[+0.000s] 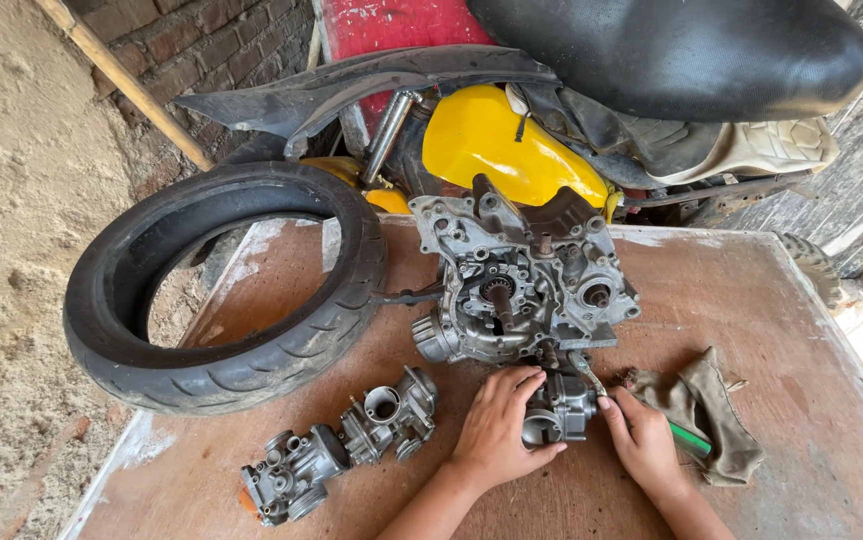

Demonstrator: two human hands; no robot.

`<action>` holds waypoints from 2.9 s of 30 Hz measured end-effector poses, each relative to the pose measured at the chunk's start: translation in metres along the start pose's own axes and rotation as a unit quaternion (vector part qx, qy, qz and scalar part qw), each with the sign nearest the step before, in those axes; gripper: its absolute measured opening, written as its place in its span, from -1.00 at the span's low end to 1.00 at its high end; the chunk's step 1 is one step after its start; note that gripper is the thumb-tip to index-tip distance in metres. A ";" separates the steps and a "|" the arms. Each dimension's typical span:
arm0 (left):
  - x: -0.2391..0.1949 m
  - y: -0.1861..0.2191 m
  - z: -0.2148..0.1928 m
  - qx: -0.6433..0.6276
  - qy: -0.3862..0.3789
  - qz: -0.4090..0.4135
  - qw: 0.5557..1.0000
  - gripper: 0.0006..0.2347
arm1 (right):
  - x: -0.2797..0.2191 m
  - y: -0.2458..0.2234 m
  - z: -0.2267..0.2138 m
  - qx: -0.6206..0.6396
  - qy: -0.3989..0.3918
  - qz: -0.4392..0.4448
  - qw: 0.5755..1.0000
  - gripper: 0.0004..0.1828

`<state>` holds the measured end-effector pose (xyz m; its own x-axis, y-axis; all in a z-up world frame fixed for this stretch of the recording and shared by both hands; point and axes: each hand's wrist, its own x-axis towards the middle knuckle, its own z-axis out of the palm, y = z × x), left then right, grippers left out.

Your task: Repairing a motorcycle engine by inspecting the casing and working on the carburetor using a wrench and screwdriver

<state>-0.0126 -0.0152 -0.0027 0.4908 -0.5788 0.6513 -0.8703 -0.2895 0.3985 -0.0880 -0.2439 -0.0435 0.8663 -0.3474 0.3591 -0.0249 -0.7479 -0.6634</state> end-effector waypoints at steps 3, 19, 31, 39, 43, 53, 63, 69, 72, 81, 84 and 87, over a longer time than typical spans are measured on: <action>-0.002 -0.002 0.003 0.021 -0.013 0.004 1.000 -0.20 | 0.001 0.000 0.000 0.001 0.001 0.003 1.000 -0.72; -0.003 0.010 -0.014 0.031 -0.072 -0.036 0.996 -0.10 | -0.013 -0.004 0.004 0.078 0.025 -0.004 0.997 -0.76; -0.006 -0.002 -0.007 0.012 0.167 -0.049 0.985 -0.21 | 0.004 -0.073 -0.016 0.133 -0.056 -0.050 0.988 -0.62; -0.005 0.004 -0.019 -0.010 0.105 -0.130 0.986 -0.28 | 0.026 -0.085 -0.025 -0.031 -0.085 -0.073 0.993 -0.83; -0.003 0.005 -0.017 -0.003 0.104 -0.131 0.986 -0.28 | 0.027 -0.059 -0.024 -0.134 -0.107 -0.103 0.980 -0.69; -0.004 -0.009 -0.004 0.016 0.064 -0.161 0.985 -0.26 | 0.028 -0.038 -0.015 -0.215 -0.038 -0.056 0.974 -0.59; -0.003 -0.001 -0.014 0.007 0.066 -0.154 0.986 -0.31 | 0.037 0.006 -0.009 -0.271 0.054 -0.068 0.959 -0.53; -0.001 -0.002 -0.013 -0.001 0.072 -0.145 0.987 -0.30 | 0.032 -0.014 0.004 -0.250 0.004 -0.101 0.963 -0.62; -0.003 -0.005 -0.012 0.008 0.053 -0.154 0.987 -0.29 | 0.034 -0.003 -0.006 -0.300 0.026 -0.033 0.953 -0.63; 0.000 -0.004 -0.015 0.003 0.064 -0.135 0.989 -0.31 | 0.026 -0.034 0.003 -0.197 0.018 -0.094 0.976 -0.71; -0.003 -0.006 -0.012 0.007 0.053 -0.142 0.988 -0.30 | 0.034 0.002 0.005 -0.262 0.005 -0.060 0.963 -0.60; -0.002 -0.007 -0.010 0.019 0.043 -0.147 0.988 -0.30 | 0.031 -0.005 -0.004 -0.258 0.031 -0.036 0.965 -0.64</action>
<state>-0.0076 -0.0040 -0.0004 0.7233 -0.3983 0.5641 -0.6893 -0.4648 0.5557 -0.0631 -0.2530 -0.0261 0.8440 -0.3049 0.4411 -0.2245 -0.9480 -0.2258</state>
